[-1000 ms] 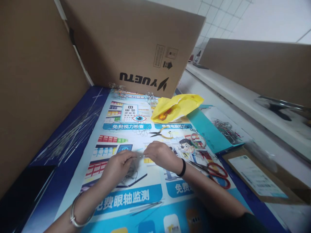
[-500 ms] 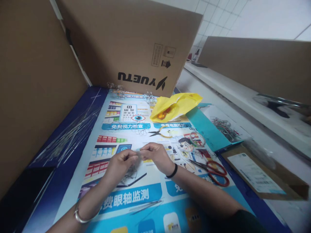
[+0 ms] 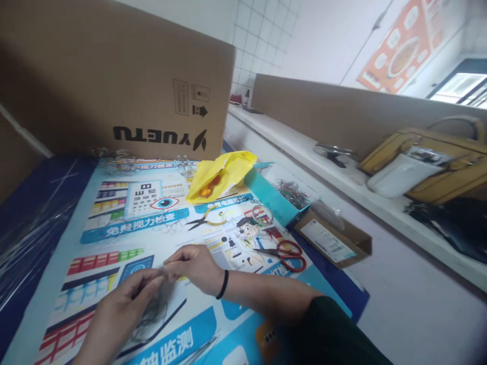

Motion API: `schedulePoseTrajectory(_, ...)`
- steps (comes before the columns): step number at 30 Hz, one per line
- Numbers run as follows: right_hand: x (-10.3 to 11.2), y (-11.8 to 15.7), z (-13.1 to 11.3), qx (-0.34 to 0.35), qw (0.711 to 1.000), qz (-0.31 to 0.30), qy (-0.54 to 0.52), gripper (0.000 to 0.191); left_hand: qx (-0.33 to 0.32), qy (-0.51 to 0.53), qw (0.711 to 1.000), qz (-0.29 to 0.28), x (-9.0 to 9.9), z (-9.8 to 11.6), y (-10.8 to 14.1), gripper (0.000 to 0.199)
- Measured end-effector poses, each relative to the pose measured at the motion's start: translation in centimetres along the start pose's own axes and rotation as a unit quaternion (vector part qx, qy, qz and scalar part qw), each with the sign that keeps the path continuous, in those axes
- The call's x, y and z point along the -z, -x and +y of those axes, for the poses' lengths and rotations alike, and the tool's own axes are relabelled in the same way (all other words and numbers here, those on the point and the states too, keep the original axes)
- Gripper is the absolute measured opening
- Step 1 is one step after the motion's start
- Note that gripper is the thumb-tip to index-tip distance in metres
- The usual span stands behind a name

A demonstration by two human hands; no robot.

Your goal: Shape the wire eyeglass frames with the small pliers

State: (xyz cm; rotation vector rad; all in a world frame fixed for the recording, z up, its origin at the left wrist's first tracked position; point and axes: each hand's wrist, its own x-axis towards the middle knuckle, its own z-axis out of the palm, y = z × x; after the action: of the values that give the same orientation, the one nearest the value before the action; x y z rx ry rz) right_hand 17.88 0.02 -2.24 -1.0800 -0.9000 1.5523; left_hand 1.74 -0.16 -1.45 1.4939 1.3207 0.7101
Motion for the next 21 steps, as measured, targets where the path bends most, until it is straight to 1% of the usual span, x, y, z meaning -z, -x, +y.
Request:
schedulePoseTrajectory(3, 0.1, 0.0, 0.3, -0.007, 1.000, -0.012, 0.007, 0.034, -0.034, -0.090, 0.995, 0.034, 0.6, -0.4, 0.0, 0.035)
schedulePoseTrajectory(5, 0.1, 0.0, 0.7, -0.009, 1.000, -0.018, 0.001, 0.036, -0.050, -0.123, 0.990, 0.051, 0.8, -0.4, 0.1, 0.032)
schedulePoseTrajectory(7, 0.2, -0.1, 1.3, -0.005, 0.999, -0.031, 0.000, 0.039, -0.038, -0.130, 0.990, 0.042, 0.8, -0.3, 0.1, 0.030)
schedulePoseTrajectory(8, 0.3, -0.1, 1.5, -0.001, 0.999, -0.044, 0.007, 0.040, -0.025, -0.126, 0.991, 0.028, 0.7, -0.2, 0.1, 0.030)
schedulePoseTrajectory(10, 0.7, -0.2, 1.5, 0.021, 0.995, -0.078, 0.061, 0.038, 0.001, -0.117, 0.993, -0.006, 0.6, 0.1, 0.0, 0.031)
schedulePoseTrajectory(11, 1.0, -0.2, 1.2, 0.043, 0.987, -0.095, 0.119, 0.036, 0.007, -0.112, 0.993, -0.019, 0.6, 0.1, -0.1, 0.032)
schedulePoseTrajectory(12, 1.4, -0.2, 0.8, 0.072, 0.972, -0.112, 0.196, 0.031, 0.010, -0.113, 0.993, -0.029, 0.7, 0.1, -0.2, 0.033)
schedulePoseTrajectory(13, 1.9, -0.1, 0.1, 0.113, 0.940, -0.122, 0.299, 0.025, 0.012, -0.119, 0.992, -0.034, 0.9, 0.0, -0.3, 0.034)
schedulePoseTrajectory(14, 2.6, 0.1, -0.8, 0.156, 0.894, -0.125, 0.401, 0.019, 0.016, -0.132, 0.991, -0.035, 1.2, -0.1, -0.4, 0.035)
schedulePoseTrajectory(15, 3.5, 0.3, -1.9, 0.191, 0.842, -0.135, 0.486, 0.016, 0.021, -0.149, 0.988, -0.037, 1.5, -0.3, -0.6, 0.035)
schedulePoseTrajectory(16, 4.6, 0.6, -3.1, 0.212, 0.789, -0.130, 0.562, 0.017, 0.028, -0.170, 0.985, -0.035, 1.9, -0.6, -0.9, 0.036)
schedulePoseTrajectory(17, 5.8, 0.9, -4.3, 0.213, 0.735, -0.116, 0.634, 0.020, 0.034, -0.187, 0.981, -0.037, 2.2, -0.9, -1.1, 0.036)
schedulePoseTrajectory(18, 7.3, 1.1, -5.6, 0.195, 0.685, -0.089, 0.696, 0.022, 0.036, -0.199, 0.978, -0.043, 2.4, -1.1, -1.3, 0.035)
schedulePoseTrajectory(20, 10.5, 1.6, -7.8, 0.131, 0.585, -0.037, 0.800, 0.021, 0.027, -0.214, 0.975, -0.061, 2.7, -1.5, -1.6, 0.034)
schedulePoseTrajectory(21, 12.2, 1.7, -8.7, 0.097, 0.539, -0.014, 0.836, 0.021, 0.016, -0.219, 0.973, -0.069, 2.8, -1.6, -1.6, 0.032)
